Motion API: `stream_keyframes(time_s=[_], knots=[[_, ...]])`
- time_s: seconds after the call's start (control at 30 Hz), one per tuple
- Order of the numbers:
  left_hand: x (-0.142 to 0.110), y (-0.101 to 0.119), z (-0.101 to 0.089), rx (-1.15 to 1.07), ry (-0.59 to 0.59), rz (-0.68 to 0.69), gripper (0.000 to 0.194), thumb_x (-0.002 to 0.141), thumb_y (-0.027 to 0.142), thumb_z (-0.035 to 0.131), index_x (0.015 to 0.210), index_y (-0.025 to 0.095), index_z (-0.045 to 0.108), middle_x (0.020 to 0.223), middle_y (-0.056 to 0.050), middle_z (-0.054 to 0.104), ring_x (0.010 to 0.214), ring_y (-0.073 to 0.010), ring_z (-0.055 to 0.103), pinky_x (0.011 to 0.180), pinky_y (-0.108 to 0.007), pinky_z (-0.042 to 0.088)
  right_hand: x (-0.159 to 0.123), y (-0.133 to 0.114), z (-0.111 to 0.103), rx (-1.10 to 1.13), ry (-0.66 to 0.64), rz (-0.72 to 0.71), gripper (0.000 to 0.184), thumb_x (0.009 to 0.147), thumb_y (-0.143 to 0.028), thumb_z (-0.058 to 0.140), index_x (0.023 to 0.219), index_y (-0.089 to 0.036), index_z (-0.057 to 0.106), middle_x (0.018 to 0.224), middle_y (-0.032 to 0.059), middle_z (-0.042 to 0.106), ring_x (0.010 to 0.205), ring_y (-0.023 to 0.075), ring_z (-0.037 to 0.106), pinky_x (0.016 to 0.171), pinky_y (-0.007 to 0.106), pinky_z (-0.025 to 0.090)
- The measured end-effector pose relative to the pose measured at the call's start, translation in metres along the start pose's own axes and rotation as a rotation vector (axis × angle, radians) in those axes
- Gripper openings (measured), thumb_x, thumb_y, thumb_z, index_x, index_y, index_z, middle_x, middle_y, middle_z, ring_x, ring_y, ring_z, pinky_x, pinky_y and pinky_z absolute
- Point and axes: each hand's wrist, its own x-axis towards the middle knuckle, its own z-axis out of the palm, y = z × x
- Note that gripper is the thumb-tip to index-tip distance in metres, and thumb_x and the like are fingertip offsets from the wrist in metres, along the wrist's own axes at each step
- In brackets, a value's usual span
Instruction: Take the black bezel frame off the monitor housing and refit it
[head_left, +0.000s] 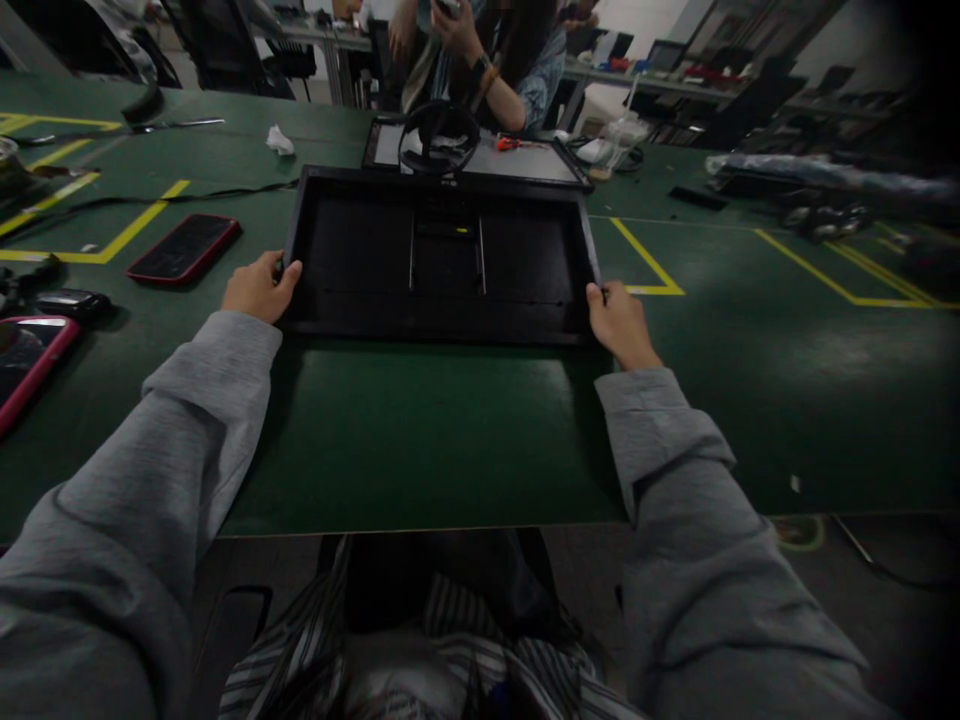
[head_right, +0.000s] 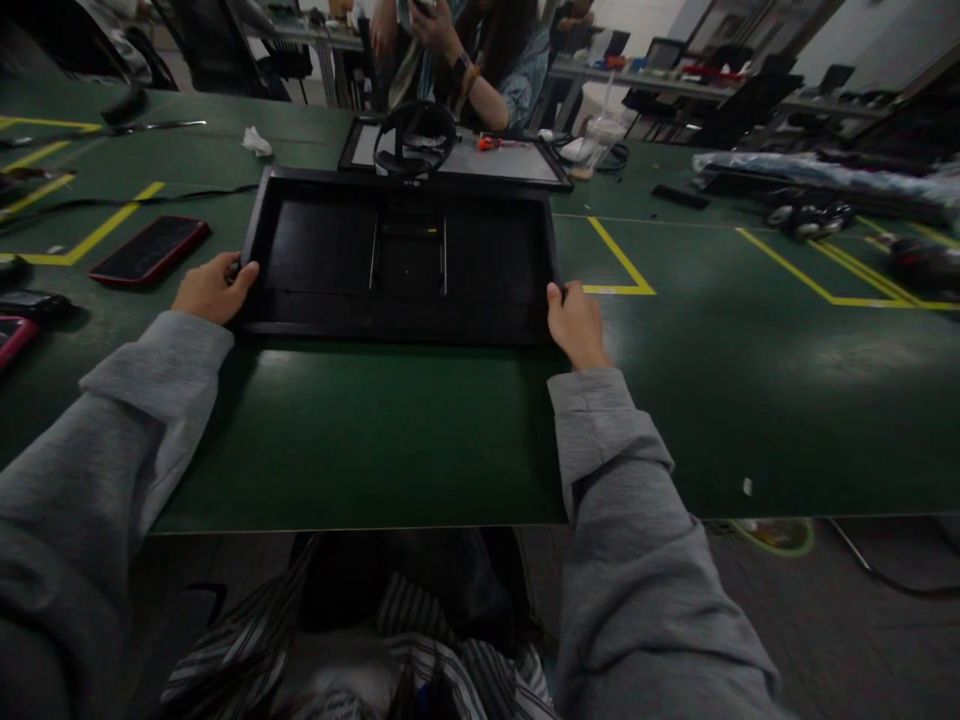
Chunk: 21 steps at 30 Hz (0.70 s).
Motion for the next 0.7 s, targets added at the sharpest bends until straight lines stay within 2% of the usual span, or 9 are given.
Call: stream_keyframes(time_s=[0.03,0.1,0.17,0.2,0.27,0.37,0.43,0.53,0.7], knots=[[-0.002,0.0,-0.003,-0.008,0.026,0.018,0.059,0.104,0.048,0.043,0.15,0.012,0.055,0.135,-0.014,0.068,0.12,-0.029,0.062,0.106,-0.043,0.046,-0.001,-0.001,-0.002,0.005,0.033,-0.025,0.055,0.104,-0.053,0.038,0.13,-0.011,0.061,0.126,0.0268,0.065,0.125,0.0402,0.058,0.104,0.056,0.044],[-0.008,0.002,-0.009,-0.017,0.162,0.101,0.058,0.106,0.047,0.041,0.148,0.011,0.055,0.141,-0.014,0.063,0.125,-0.0279,0.057,0.111,-0.044,0.042,-0.005,-0.006,-0.009,0.034,0.122,-0.109,0.055,0.103,-0.055,0.041,0.132,-0.013,0.06,0.133,0.0265,0.06,0.13,0.0403,0.052,0.106,0.058,0.043],[-0.019,0.012,-0.016,-0.002,0.33,0.233,0.055,0.107,0.049,0.038,0.145,0.014,0.058,0.144,-0.014,0.059,0.131,-0.0282,0.052,0.114,-0.046,0.037,-0.014,-0.019,-0.017,0.092,0.169,-0.23,0.055,0.102,-0.058,0.045,0.134,-0.016,0.059,0.135,0.0242,0.058,0.13,0.0392,0.05,0.106,0.059,0.043],[-0.025,0.02,-0.018,0.009,0.371,0.311,0.055,0.108,0.051,0.035,0.143,0.016,0.06,0.142,-0.013,0.06,0.132,-0.0286,0.051,0.115,-0.046,0.036,-0.02,-0.028,-0.02,0.133,0.158,-0.304,0.053,0.102,-0.059,0.046,0.133,-0.018,0.06,0.133,0.0222,0.059,0.128,0.038,0.051,0.105,0.058,0.043],[-0.038,0.038,-0.018,0.019,0.331,0.481,0.055,0.107,0.056,0.034,0.137,0.021,0.065,0.135,-0.011,0.064,0.129,-0.0293,0.053,0.112,-0.047,0.037,-0.036,-0.05,-0.021,0.226,0.07,-0.472,0.049,0.101,-0.06,0.05,0.129,-0.022,0.064,0.124,0.0172,0.063,0.119,0.0345,0.056,0.102,0.055,0.047],[-0.052,0.063,-0.004,0.008,0.105,0.764,0.056,0.102,0.063,0.047,0.132,0.022,0.069,0.124,-0.012,0.069,0.116,-0.0314,0.059,0.1,-0.047,0.044,-0.06,-0.079,-0.012,0.334,-0.158,-0.719,0.039,0.097,-0.059,0.061,0.119,-0.028,0.07,0.11,0.0099,0.066,0.104,0.0299,0.061,0.094,0.05,0.052],[-0.056,0.071,0.009,-0.004,-0.027,0.9,0.055,0.097,0.065,0.055,0.128,0.023,0.071,0.119,-0.013,0.07,0.109,-0.0313,0.061,0.093,-0.047,0.048,-0.071,-0.089,-0.002,0.358,-0.292,-0.825,0.036,0.093,-0.057,0.069,0.117,-0.03,0.071,0.106,0.0075,0.067,0.1,0.0286,0.062,0.09,0.048,0.053],[-0.055,0.071,0.023,-0.035,-0.091,0.973,0.048,0.097,0.061,0.059,0.121,0.022,0.073,0.116,-0.013,0.068,0.103,-0.029,0.062,0.089,-0.045,0.051,-0.075,-0.088,0.009,0.355,-0.369,-0.869,0.031,0.093,-0.051,0.071,0.116,-0.029,0.072,0.107,0.0072,0.066,0.1,0.028,0.062,0.089,0.048,0.053],[-0.052,0.065,0.029,-0.104,-0.074,0.981,0.038,0.1,0.054,0.059,0.113,0.02,0.069,0.112,-0.012,0.066,0.101,-0.0267,0.061,0.094,-0.044,0.052,-0.071,-0.081,0.011,0.344,-0.341,-0.87,0.026,0.098,-0.045,0.064,0.113,-0.026,0.071,0.11,0.0094,0.067,0.103,0.0295,0.062,0.093,0.05,0.051]])
